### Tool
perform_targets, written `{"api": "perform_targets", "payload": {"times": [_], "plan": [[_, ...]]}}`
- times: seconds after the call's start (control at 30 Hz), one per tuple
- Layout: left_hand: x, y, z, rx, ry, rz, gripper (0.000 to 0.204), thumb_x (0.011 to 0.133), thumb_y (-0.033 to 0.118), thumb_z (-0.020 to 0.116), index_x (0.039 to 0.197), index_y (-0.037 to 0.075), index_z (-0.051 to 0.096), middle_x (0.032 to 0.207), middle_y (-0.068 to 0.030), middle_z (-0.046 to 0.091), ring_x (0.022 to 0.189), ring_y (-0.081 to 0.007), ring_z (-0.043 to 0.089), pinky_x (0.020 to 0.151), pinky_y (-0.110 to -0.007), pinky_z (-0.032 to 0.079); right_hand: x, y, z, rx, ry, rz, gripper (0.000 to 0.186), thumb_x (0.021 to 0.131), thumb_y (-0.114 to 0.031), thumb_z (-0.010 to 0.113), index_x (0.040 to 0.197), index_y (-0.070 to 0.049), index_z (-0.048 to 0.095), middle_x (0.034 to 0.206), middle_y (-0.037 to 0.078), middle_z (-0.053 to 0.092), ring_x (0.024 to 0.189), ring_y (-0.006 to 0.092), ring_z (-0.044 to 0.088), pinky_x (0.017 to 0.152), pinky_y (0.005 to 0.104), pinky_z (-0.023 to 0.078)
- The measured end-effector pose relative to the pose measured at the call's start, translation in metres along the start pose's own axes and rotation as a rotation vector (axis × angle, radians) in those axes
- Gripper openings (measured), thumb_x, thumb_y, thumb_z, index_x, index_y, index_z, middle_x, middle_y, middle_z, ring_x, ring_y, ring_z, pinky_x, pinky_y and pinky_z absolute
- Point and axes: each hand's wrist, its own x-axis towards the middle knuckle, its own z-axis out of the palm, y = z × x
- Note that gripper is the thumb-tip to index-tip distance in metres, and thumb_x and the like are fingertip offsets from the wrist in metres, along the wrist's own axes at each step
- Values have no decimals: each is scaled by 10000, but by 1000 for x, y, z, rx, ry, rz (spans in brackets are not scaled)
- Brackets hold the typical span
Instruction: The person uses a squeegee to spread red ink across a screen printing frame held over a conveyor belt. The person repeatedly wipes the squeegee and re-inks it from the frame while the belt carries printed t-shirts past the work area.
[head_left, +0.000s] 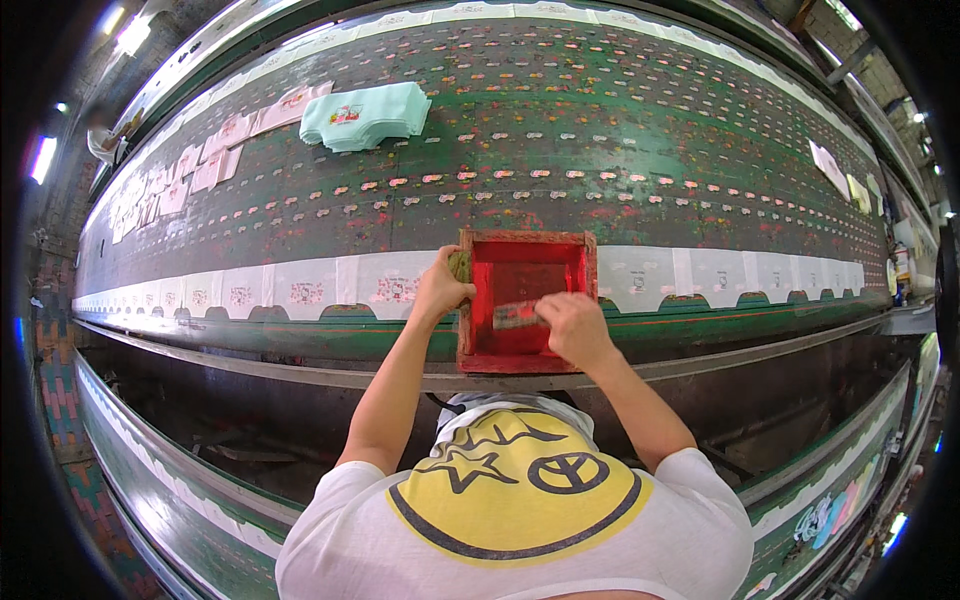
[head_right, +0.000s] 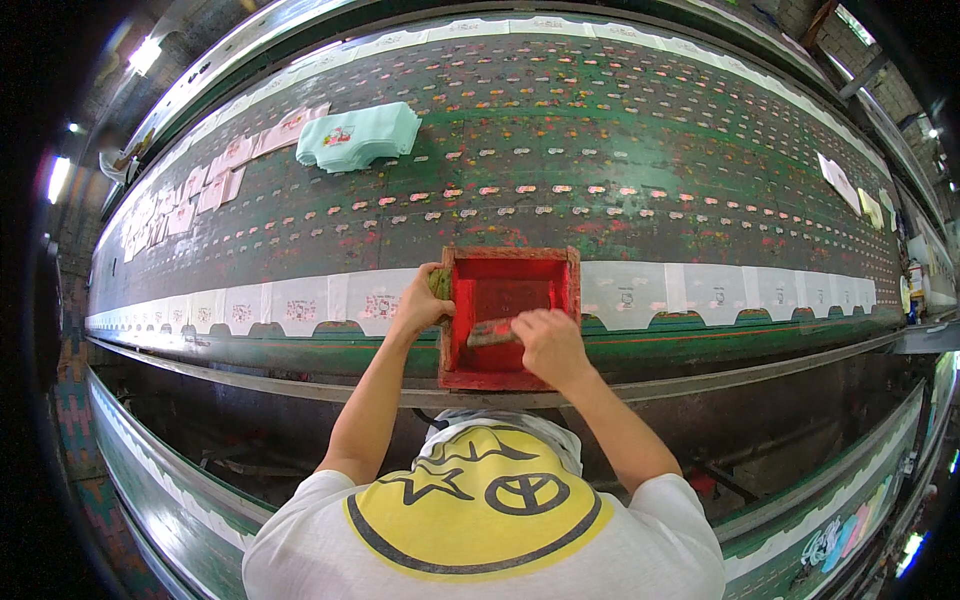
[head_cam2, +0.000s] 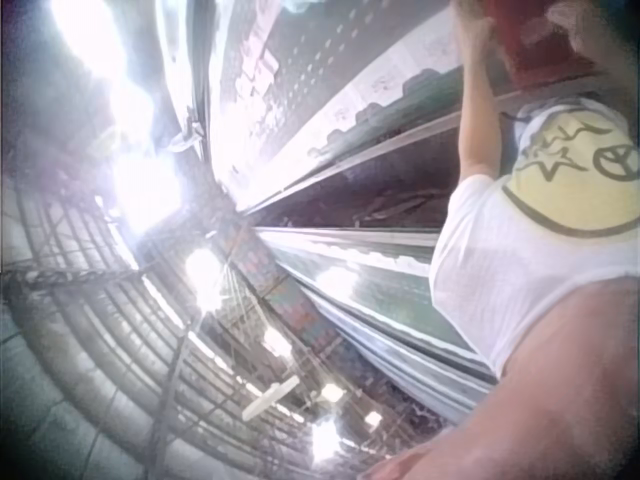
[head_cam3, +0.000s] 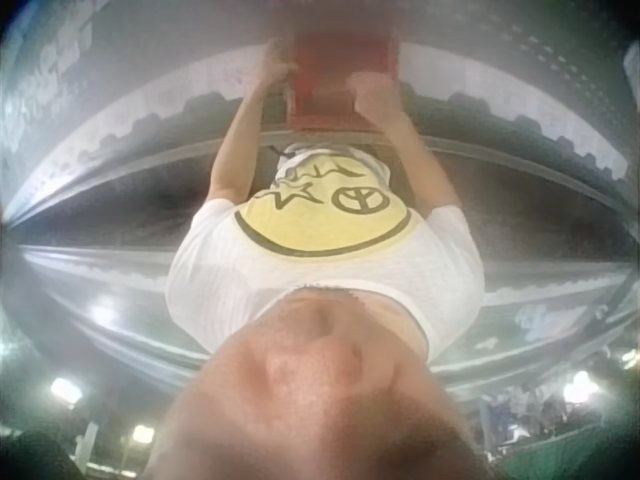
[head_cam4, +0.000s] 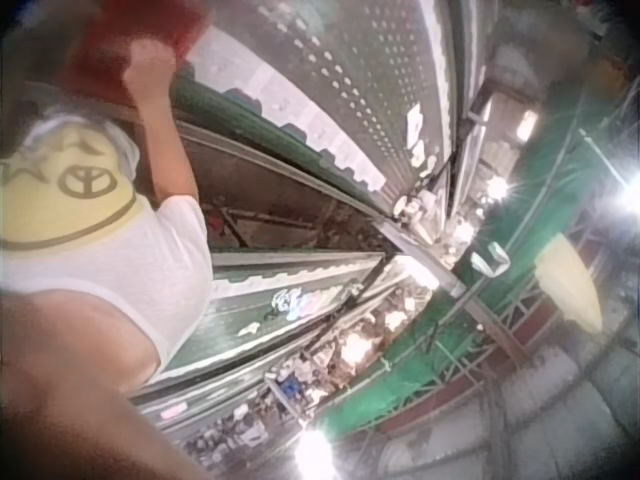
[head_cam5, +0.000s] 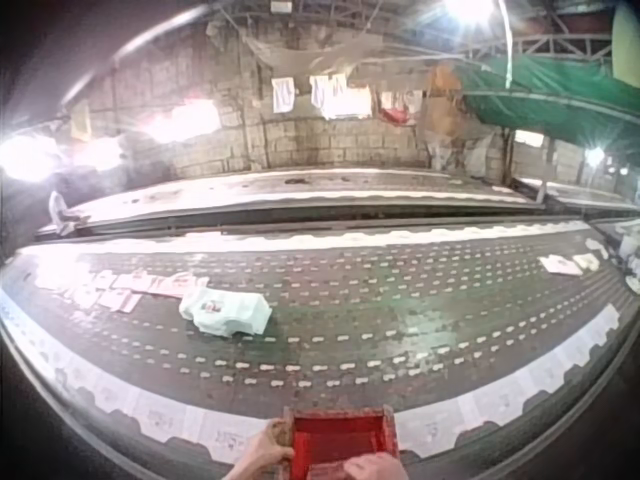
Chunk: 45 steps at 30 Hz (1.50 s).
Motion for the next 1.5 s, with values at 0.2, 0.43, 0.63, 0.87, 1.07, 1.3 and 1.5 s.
{"api": "perform_targets", "payload": {"times": [0.2,0.43,0.63,0.87,1.07,1.3,1.5], "plan": [[2,11,-2,5,-59,-46,902,646,159,890,1479,113,549,1183,-196,757,1107,-338,740,911,-440,594,49,38,21,-19,70,65,128,810,-63,680,935,-85,692,941,74,725,934,298,708,819,451,530],[-6,9,-5,50,-49,-38,905,651,186,906,1478,116,546,1196,-209,752,1113,-360,737,943,-443,584,-35,-16,20,-87,-7,32,229,796,-69,668,1024,-63,695,1075,83,739,1036,285,702,904,445,531],[1,4,2,-95,-34,-16,921,640,158,897,1487,139,537,1169,-217,766,1074,-378,750,935,-464,587,-45,-25,8,-78,14,33,239,821,-78,651,1053,-56,707,1111,90,749,1066,270,708,923,426,531],[-5,56,42,-208,-26,15,891,635,101,889,1463,140,562,1183,-186,755,1078,-327,739,917,-435,591,-61,20,-30,-77,-8,63,226,842,-88,639,1053,-55,710,1112,95,760,1070,272,713,926,424,533],[-6,101,124,-246,-70,-36,892,631,108,889,1460,145,562,1177,-183,757,1061,-330,744,890,-440,602,-109,77,-82,-85,13,79,294,783,-15,656,1067,-50,721,1095,99,751,1057,293,712,906,436,536],[-3,131,186,-216,-61,-64,915,615,123,894,1465,145,557,1174,-200,762,1047,-352,754,882,-451,602,-147,127,-110,-69,30,72,311,781,-13,659,1084,-44,723,1103,101,749,1061,291,710,905,438,538],[-5,138,188,-70,16,-7,927,600,159,898,1464,151,563,1180,-209,764,1087,-369,747,933,-458,584,-153,140,-112,-42,-2,45,235,849,-87,651,1074,-56,712,1116,93,754,1064,278,712,944,432,540]]}}
